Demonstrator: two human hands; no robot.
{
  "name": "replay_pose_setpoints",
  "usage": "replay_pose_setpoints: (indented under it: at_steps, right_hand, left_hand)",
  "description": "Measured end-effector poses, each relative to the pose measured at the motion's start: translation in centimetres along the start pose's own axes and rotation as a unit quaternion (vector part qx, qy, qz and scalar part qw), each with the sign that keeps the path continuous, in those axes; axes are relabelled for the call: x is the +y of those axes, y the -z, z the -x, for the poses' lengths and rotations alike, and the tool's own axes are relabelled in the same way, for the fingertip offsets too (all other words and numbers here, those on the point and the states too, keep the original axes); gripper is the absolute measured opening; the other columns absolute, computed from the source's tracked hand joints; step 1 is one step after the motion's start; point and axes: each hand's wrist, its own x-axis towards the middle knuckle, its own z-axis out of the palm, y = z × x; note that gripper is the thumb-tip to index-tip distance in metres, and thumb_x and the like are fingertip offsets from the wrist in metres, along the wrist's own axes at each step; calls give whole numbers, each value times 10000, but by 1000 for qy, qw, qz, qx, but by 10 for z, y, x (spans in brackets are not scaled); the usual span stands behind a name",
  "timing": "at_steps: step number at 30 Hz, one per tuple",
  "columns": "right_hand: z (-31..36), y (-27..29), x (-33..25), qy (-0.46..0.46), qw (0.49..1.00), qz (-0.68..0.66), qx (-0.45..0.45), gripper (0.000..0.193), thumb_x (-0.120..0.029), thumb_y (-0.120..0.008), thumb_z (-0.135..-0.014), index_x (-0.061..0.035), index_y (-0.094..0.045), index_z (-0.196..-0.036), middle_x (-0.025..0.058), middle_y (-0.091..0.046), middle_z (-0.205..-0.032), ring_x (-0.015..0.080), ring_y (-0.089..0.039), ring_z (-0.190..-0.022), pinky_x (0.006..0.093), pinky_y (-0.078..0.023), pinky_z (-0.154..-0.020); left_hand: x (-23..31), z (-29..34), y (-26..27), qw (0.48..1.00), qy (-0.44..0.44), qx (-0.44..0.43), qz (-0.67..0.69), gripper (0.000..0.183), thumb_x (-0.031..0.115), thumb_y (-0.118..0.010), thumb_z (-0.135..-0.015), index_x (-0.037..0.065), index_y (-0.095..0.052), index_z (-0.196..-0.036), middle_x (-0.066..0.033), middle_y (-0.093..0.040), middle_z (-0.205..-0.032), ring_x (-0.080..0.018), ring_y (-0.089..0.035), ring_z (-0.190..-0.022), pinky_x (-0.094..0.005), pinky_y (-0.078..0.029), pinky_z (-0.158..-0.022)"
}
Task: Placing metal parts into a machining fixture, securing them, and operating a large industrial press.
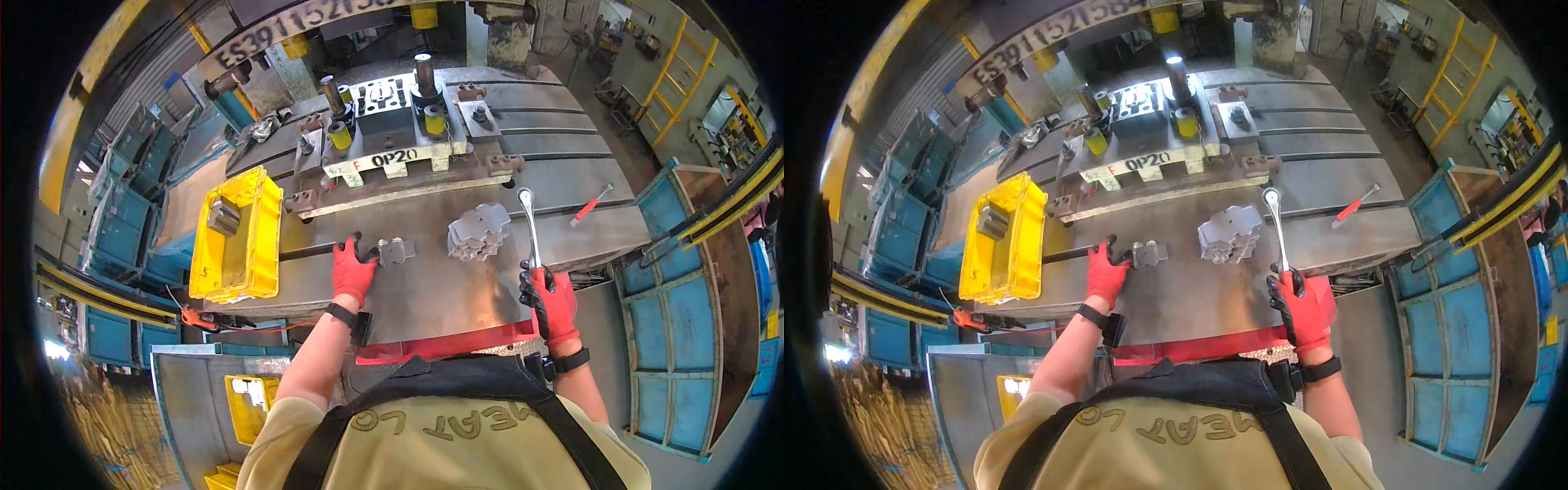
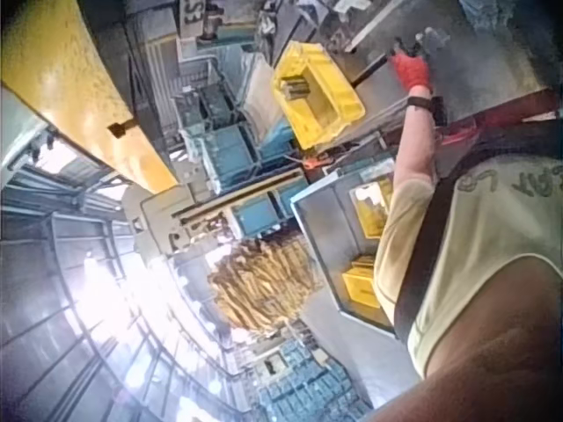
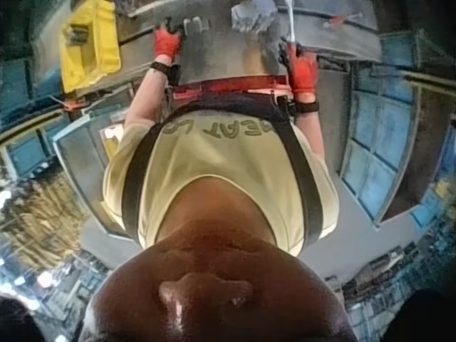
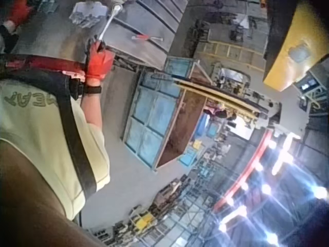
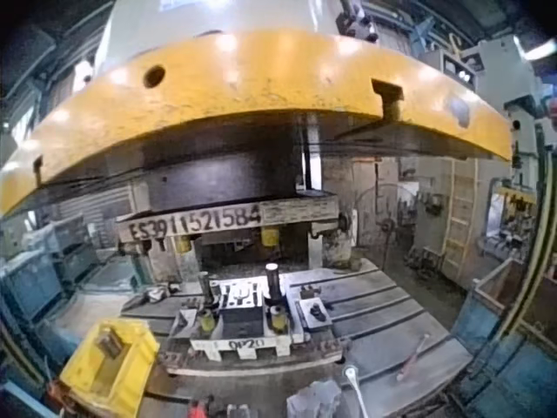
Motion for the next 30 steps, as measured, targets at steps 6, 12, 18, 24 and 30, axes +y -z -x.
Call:
replay_pose_setpoints:
  at_steps: [6, 12, 18, 24, 30]
  right_hand:
    - [32, -8, -22, -132, 959, -235, -87, 237, -228, -502, -727, -24, -506, -846, 5, -449, -537, 76, -426, -427, 204, -352, -379]
    - [34, 5, -49, -76, 989, -50, -114, 305, -291, -407, -773, -8, -497, -841, 37, -492, -564, 83, -443, -424, 199, -367, -395]
    - [21, 9, -48, -17, 989, 27, -147, 279, -266, -439, -760, -2, -528, -754, 42, -502, -528, 88, -459, -403, 209, -371, -376]
    - [10, 19, -60, -92, 972, -108, -187, 273, -254, -439, -762, 0, -527, -812, 52, -519, -581, 97, -486, -466, 216, -388, -426]
    - [-57, -38, -66, 20, 965, -117, -233, 268, -262, -370, -795, -25, -459, -881, 50, -491, -640, 103, -467, -540, 210, -372, -497]
  left_hand:
    - [6, 4, 7, 957, -257, -31, -129, 610, 267, -640, -512, 119, -398, -1052, -107, -348, -1101, -290, -365, -970, -341, -305, -820]
    - [13, -21, 8, 924, -289, -172, -182, 601, 277, -635, -487, 133, -416, -1028, -86, -406, -1050, -291, -372, -957, -362, -313, -809]
    - [26, -19, 16, 922, -260, -180, -223, 694, 283, -662, -453, 167, -371, -1072, -102, -354, -1098, -287, -344, -992, -372, -304, -819]
    - [-3, -18, 29, 965, -251, 2, -75, 688, 209, -662, -497, 95, -342, -1095, -140, -315, -1126, -280, -327, -1020, -341, -293, -840]
    - [-58, -4, 51, 942, -9, -9, 337, 416, 57, -554, -631, 21, -411, -1021, -86, -455, -986, -181, -455, -867, -256, -372, -755]
